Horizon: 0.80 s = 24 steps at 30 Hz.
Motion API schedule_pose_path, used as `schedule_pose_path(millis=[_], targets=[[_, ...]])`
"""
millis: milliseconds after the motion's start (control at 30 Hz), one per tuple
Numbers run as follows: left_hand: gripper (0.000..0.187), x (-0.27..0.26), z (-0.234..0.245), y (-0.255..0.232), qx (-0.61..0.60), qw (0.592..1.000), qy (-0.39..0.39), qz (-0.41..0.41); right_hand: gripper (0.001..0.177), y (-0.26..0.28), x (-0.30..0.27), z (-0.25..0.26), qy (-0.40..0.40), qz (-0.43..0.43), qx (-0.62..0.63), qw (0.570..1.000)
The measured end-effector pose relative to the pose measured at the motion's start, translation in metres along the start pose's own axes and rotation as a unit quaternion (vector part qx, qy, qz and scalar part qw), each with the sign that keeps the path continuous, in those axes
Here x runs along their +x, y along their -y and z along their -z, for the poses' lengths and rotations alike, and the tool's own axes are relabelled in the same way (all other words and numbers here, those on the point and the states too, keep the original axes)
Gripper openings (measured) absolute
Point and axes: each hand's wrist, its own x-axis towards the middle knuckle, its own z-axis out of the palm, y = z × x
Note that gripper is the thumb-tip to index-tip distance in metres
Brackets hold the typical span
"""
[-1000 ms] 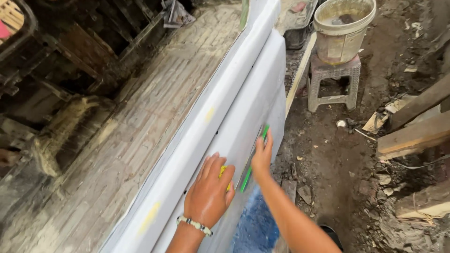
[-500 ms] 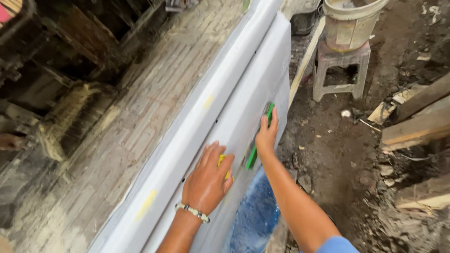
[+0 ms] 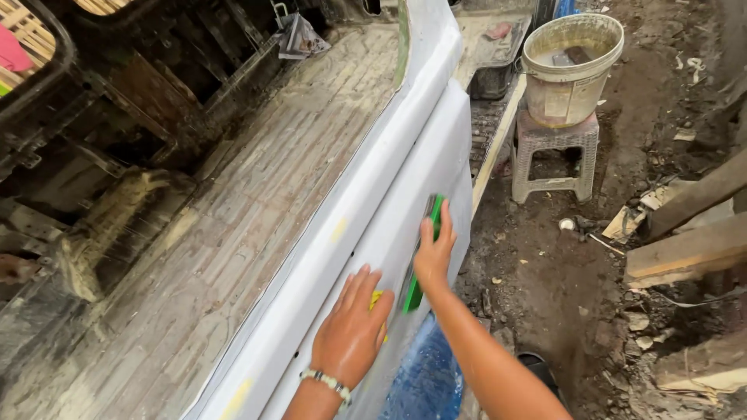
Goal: The person uses a green sanding block to smooth the surface of a white car door, moving the block back and forth along the panel. They occasionally wipe the surface with a yellow cloth to remove dust.
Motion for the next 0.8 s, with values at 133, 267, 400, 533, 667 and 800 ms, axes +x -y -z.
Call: schedule_pose_path(millis=[133, 267, 400, 533, 667, 800], targets=[[0.032, 0.072, -0.032, 0.005, 0.027, 0.998, -0.046, -0.022, 0.058, -0.004, 0.017, 0.001, -0.015, 0.021, 0.014, 1.000], [0.020, 0.150, -0.064, 0.020, 0.037, 0.996, -0.066, -0.035, 0.071, -0.031, 0.030, -0.008, -0.025, 0.190, -0.023, 0.981], [0.026, 0.214, -0.070, 0.017, 0.018, 0.998, -0.052, -0.018, 0.060, -0.004, 0.188, 0.003, -0.031, 0.110, 0.014, 0.993], [0.033, 0.280, -0.093, 0.021, 0.005, 0.996, -0.090, -0.026, 0.060, 0.014, 0.249, 0.013, -0.042, 0.125, -0.041, 0.990], [0.043, 0.343, -0.100, 0.028, -0.039, 0.995, -0.094, -0.023, 0.058, -0.019, 0.225, 0.011, -0.029, 0.222, -0.027, 0.974], [0.036, 0.369, -0.114, 0.033, -0.018, 0.997, -0.061, -0.032, 0.068, -0.008, 0.266, 0.025, -0.026, 0.255, -0.081, 0.963]])
